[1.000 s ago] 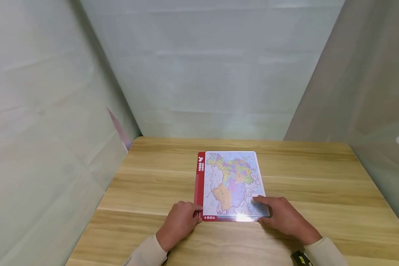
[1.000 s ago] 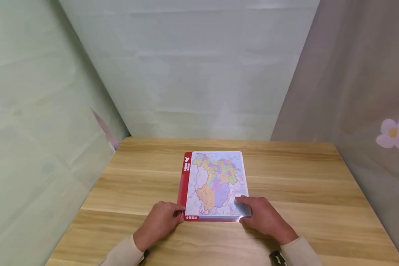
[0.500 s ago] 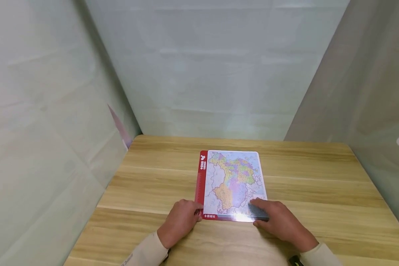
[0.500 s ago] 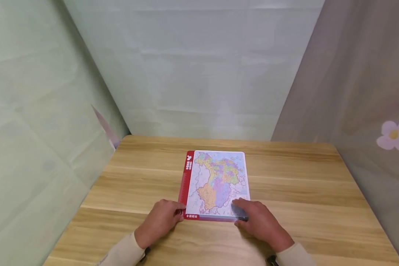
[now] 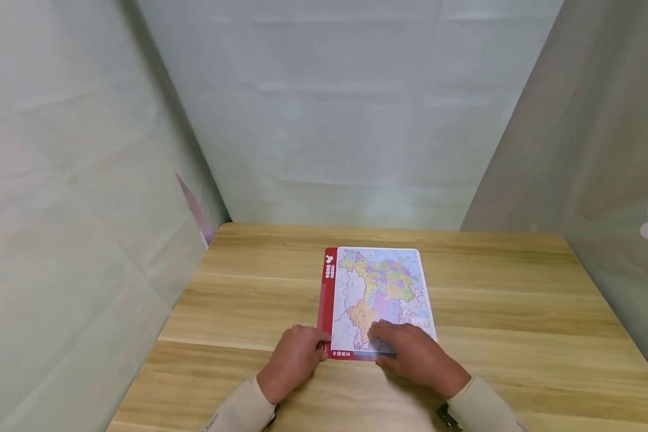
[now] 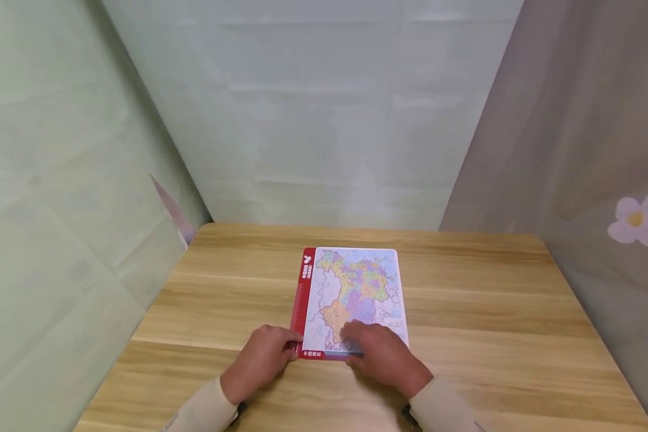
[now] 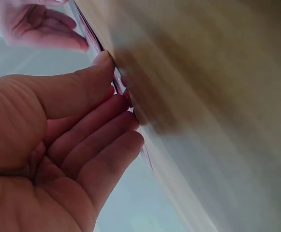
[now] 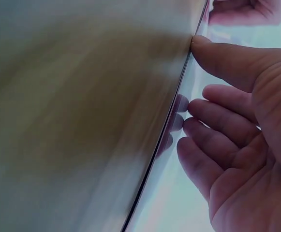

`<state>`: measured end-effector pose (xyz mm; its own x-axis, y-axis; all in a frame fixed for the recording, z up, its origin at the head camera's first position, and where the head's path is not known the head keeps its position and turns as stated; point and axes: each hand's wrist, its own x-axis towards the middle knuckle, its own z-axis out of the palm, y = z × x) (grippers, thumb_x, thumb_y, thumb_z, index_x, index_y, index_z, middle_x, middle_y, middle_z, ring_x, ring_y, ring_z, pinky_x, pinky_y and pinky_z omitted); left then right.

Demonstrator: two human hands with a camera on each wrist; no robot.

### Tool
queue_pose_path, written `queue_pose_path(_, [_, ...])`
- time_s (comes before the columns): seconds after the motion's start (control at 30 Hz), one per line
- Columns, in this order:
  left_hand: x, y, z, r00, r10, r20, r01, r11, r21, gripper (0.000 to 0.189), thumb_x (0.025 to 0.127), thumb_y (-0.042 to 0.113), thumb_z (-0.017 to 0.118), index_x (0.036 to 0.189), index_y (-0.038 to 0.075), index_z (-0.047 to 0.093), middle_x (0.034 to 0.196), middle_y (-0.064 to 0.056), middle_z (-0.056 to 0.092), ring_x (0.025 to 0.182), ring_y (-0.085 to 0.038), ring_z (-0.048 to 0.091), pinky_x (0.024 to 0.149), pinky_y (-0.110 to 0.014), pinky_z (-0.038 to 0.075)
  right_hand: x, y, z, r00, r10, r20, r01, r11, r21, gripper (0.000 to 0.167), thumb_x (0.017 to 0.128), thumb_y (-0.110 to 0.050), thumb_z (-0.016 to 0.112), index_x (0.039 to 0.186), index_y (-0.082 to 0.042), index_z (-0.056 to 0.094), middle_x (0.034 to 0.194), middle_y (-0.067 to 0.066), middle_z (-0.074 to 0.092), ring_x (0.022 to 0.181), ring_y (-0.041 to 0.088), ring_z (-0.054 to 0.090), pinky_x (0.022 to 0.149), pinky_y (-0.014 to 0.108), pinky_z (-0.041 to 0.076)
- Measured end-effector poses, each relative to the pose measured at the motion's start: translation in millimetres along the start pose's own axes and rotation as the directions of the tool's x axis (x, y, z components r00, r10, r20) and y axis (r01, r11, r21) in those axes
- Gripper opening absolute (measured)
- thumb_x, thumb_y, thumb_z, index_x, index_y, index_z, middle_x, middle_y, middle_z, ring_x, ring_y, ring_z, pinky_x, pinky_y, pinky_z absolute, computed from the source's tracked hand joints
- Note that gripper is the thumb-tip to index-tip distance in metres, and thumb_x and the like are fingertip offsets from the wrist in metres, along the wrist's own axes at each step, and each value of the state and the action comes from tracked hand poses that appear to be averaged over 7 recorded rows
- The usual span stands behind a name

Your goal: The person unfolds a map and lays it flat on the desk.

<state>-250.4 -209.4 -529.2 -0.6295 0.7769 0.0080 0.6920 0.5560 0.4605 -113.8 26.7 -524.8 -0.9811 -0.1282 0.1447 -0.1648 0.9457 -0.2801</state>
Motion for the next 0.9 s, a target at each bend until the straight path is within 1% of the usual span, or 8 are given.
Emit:
queue_pose_path(0.03, [-0.7,0.1,0.4,1.0,-0.001,0.003,0.001,1.0,0.001,0.031,0.083,0.02,0.091,0.113,0.013,0.084,0.1,-0.002,0.081,0.078,-0.012,0.062,0.071,-0.028,0.053,3.1,-3,2,1.0,-0.007,0.01,0.007,1.0,-0.001,0.046,0.086,-0.027,0.089,0.126,-0.014,0.071,0.129,0.0,0.075,0.111,0.019,0.073,0.098,0.043,0.059])
queue_pose_path(0.17, [-4.7,-1.7,2.7,1.0,0.025,-0.016,-0.025,1.0,0.004,0.026,0.083,0.017,0.091,0.108,0.013,0.085,0.094,0.0,0.08,0.074,-0.01,0.06,0.067,-0.026,0.051,14.8,-18,8,0.998,-0.002,0.064,0.001,1.0,0.011,0.052,0.088,-0.029,0.088,0.134,-0.011,0.071,0.141,0.005,0.07,0.129,0.023,0.068,0.105,0.045,0.056])
queue_pose_path(0.3, [-7.1,-5.8,4.1,0.996,0.071,-0.062,-0.07,0.997,0.02,0.021,0.083,0.012,0.089,0.103,0.014,0.085,0.09,0.002,0.079,0.073,-0.009,0.061,0.068,-0.028,0.053,26.5,-30,12,0.994,0.023,0.109,-0.023,1.0,0.003,0.06,0.09,-0.034,0.086,0.141,-0.012,0.067,0.147,0.005,0.066,0.134,0.023,0.065,0.107,0.044,0.055])
queue_pose_path(0.4, [-7.8,-8.9,3.7,0.992,0.095,-0.087,-0.092,0.995,0.036,0.019,0.083,0.011,0.089,0.101,0.014,0.084,0.087,0.002,0.079,0.073,-0.008,0.062,0.067,-0.029,0.054,34.9,-38,13,0.992,0.026,0.122,-0.023,0.999,-0.024,0.062,0.09,-0.036,0.086,0.144,-0.013,0.066,0.148,0.004,0.066,0.133,0.022,0.065,0.106,0.043,0.056])
queue_pose_path(0.57, [-6.7,-11.7,1.6,0.991,0.105,-0.088,-0.102,0.994,0.042,0.017,0.083,0.012,0.089,0.099,0.016,0.084,0.082,0.004,0.076,0.071,-0.007,0.06,0.064,-0.028,0.051,45.3,-45,17,0.993,-0.006,0.116,0.013,0.998,-0.065,0.059,0.092,-0.033,0.084,0.144,-0.012,0.066,0.147,0.005,0.066,0.132,0.022,0.066,0.105,0.04,0.057])
queue_pose_path(0.73, [-1.5,-12.5,0.7,0.991,0.111,-0.07,-0.111,0.994,0.012,0.018,0.083,0.013,0.09,0.099,0.016,0.084,0.08,0.006,0.075,0.069,-0.005,0.057,0.063,-0.026,0.048,48.5,-43,19,0.994,-0.047,0.098,0.056,0.995,-0.088,0.054,0.093,-0.03,0.082,0.141,-0.011,0.067,0.145,0.005,0.068,0.129,0.021,0.068,0.104,0.038,0.057])
queue_pose_path(0.9, [3.7,-11.7,0.6,0.991,0.116,-0.06,-0.117,0.993,-0.023,0.02,0.081,0.013,0.091,0.1,0.016,0.085,0.084,0.006,0.077,0.071,-0.004,0.056,0.064,-0.025,0.048,48.1,-41,19,0.992,-0.086,0.097,0.095,0.991,-0.095,0.045,0.094,-0.027,0.08,0.136,-0.012,0.07,0.136,0.002,0.072,0.117,0.018,0.073,0.099,0.035,0.059])
